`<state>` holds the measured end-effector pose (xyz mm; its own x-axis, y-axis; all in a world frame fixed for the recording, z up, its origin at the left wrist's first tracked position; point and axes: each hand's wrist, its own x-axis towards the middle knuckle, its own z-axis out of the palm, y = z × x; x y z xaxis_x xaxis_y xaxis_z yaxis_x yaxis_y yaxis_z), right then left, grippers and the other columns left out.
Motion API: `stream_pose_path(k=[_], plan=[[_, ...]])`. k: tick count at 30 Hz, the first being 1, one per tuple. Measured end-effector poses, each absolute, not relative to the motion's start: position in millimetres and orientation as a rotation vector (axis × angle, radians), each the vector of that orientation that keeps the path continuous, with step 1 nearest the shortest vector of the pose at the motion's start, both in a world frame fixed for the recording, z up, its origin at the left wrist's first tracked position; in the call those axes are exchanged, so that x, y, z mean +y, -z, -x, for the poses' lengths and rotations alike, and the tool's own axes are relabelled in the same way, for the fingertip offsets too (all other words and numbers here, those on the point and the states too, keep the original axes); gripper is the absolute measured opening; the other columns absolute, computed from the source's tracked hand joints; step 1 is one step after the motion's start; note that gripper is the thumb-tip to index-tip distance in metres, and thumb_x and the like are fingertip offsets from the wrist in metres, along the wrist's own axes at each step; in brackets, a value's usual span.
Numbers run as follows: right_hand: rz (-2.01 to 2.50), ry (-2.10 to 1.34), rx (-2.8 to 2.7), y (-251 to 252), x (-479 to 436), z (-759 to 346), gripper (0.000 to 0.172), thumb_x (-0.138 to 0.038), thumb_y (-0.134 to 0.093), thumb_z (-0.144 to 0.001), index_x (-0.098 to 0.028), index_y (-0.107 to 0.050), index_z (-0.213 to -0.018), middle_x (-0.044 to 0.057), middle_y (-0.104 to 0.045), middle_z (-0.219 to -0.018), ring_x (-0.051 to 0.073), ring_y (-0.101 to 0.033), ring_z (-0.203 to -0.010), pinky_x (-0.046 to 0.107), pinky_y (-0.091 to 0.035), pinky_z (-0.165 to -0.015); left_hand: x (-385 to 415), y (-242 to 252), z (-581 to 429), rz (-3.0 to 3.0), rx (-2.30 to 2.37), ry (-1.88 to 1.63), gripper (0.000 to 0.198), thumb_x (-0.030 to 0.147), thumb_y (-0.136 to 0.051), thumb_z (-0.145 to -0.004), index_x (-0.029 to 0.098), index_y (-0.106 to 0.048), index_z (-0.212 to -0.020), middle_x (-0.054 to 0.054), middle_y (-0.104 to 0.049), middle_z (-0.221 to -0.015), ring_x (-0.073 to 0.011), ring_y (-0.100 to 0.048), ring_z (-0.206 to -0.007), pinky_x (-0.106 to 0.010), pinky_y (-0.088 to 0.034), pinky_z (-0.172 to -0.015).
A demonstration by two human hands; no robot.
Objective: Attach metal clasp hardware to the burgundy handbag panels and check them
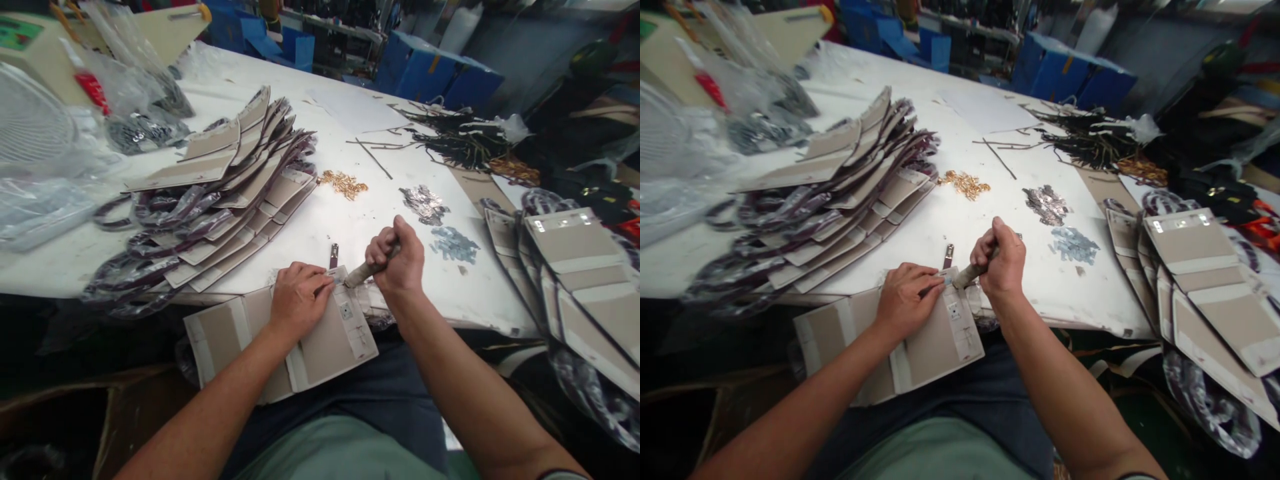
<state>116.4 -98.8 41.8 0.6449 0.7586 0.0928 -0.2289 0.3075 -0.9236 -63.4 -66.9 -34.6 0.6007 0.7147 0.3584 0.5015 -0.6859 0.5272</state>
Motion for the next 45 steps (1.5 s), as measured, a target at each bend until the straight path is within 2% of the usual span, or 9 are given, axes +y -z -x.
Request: stream_pose_path(k=[7,11,18,21,24,27,31,38,45], plan=[[0.945,-0.73,-0.449,-20,-87,-122,0.043,-0.049,-0.068,-0.082,-0.023,-0.039,-0.063,-0.01,-0.03,-0.054,0.007,-0.03,-0.038,0.023,-0.031,-0.038,-65,37,64,-2.443,0.981,-0.786,0.012,0.033,-0.07,-0.096,0.032,-0.081,-0.101,0.001,-0.077,-0.115,-0.0264,-0.061,-0.108,-0.048,-0.042,-0.089],[0.89,-0.698,-0.475,-15,-86,-116,0.04,-0.046,-0.066,-0.085,-0.023,-0.042,-0.061,-0.009,-0.03,-0.052,0.007,-0.028,-0.037,0.024,-0.028,-0.037,-65,37,63,-2.44,0.974,-0.777,0.012,0.031,-0.069,-0.097,0.031,-0.081,-0.101,0.001,-0.077,-0.116,-0.0263,-0.06,-0.109,-0.048,-0.041,-0.09],[1.128,-0.632,-1.162,-30,-89,-85,0.047,-0.042,-0.064,-0.098,-0.021,-0.052,-0.058,-0.004,-0.047,-0.053,0.011,-0.042,-0.047,0.027,-0.032,-0.047,-61,30,64,-2.42,0.979,-0.734,0.011,0.031,-0.07,-0.095,0.031,-0.08,-0.099,0.001,-0.077,-0.11,-0.0257,-0.061,-0.108,-0.044,-0.042,-0.091],[1.101,-0.576,-1.395,-37,-95,-80,0.05,-0.037,-0.062,-0.099,-0.02,-0.047,-0.055,-0.004,-0.045,-0.053,0.011,-0.04,-0.051,0.028,-0.032,-0.053,-58,23,69,-2.401,1.054,-0.634,0.02,0.031,-0.067,-0.094,0.026,-0.077,-0.111,-0.003,-0.076,-0.108,-0.0251,-0.064,-0.104,-0.039,-0.045,-0.089],[1.073,-0.612,-1.367,-34,-104,-83,0.047,-0.037,-0.061,-0.1,-0.02,-0.052,-0.057,-0.003,-0.05,-0.055,0.012,-0.044,-0.053,0.029,-0.034,-0.054,-53,10,69,-2.38,1.203,-0.422,0.034,0.043,-0.062,-0.095,0.025,-0.072,-0.122,-0.005,-0.076,-0.112,-0.0252,-0.068,-0.1,-0.035,-0.047,-0.081],[1.086,-0.675,-1.23,-27,-112,-90,0.046,-0.043,-0.061,-0.101,-0.021,-0.056,-0.06,-0.002,-0.054,-0.055,0.013,-0.048,-0.051,0.029,-0.038,-0.053,-43,-3,63,-2.34,1.308,-0.121,0.038,0.059,-0.061,-0.091,0.031,-0.077,-0.11,-0.004,-0.078,-0.106,-0.0275,-0.07,-0.096,-0.033,-0.044,-0.073],[1.14,-0.686,-1.085,-24,-115,-96,0.049,-0.051,-0.065,-0.097,-0.022,-0.055,-0.06,-0.002,-0.054,-0.052,0.013,-0.049,-0.047,0.028,-0.039,-0.05,-24,-14,53,-2.212,1.289,0.122,0.039,0.065,-0.066,-0.08,0.031,-0.08,-0.093,-0.003,-0.078,-0.094,-0.0243,-0.069,-0.083,-0.031,-0.039,-0.064],[0.98,-0.577,-1.012,-57,-106,-89,0.052,-0.051,-0.068,-0.096,-0.024,-0.048,-0.056,-0.004,-0.043,-0.048,0.012,-0.042,-0.041,0.029,-0.035,-0.042,2,-10,45,-2.135,1.167,0.217,0.039,0.063,-0.077,-0.07,0.026,-0.08,-0.08,-0.001,-0.074,-0.078,-0.0189,-0.064,-0.074,-0.028,-0.038,-0.062],[1.122,-0.678,-1.148,-26,-103,-82,0.052,-0.044,-0.062,-0.101,-0.023,-0.051,-0.055,-0.003,-0.048,-0.049,0.013,-0.044,-0.046,0.03,-0.036,-0.048,1,-13,47,-2.09,1.191,0.237,0.037,0.061,-0.077,-0.069,0.025,-0.078,-0.076,0.0,-0.071,-0.073,-0.0185,-0.062,-0.069,-0.028,-0.036,-0.058]])
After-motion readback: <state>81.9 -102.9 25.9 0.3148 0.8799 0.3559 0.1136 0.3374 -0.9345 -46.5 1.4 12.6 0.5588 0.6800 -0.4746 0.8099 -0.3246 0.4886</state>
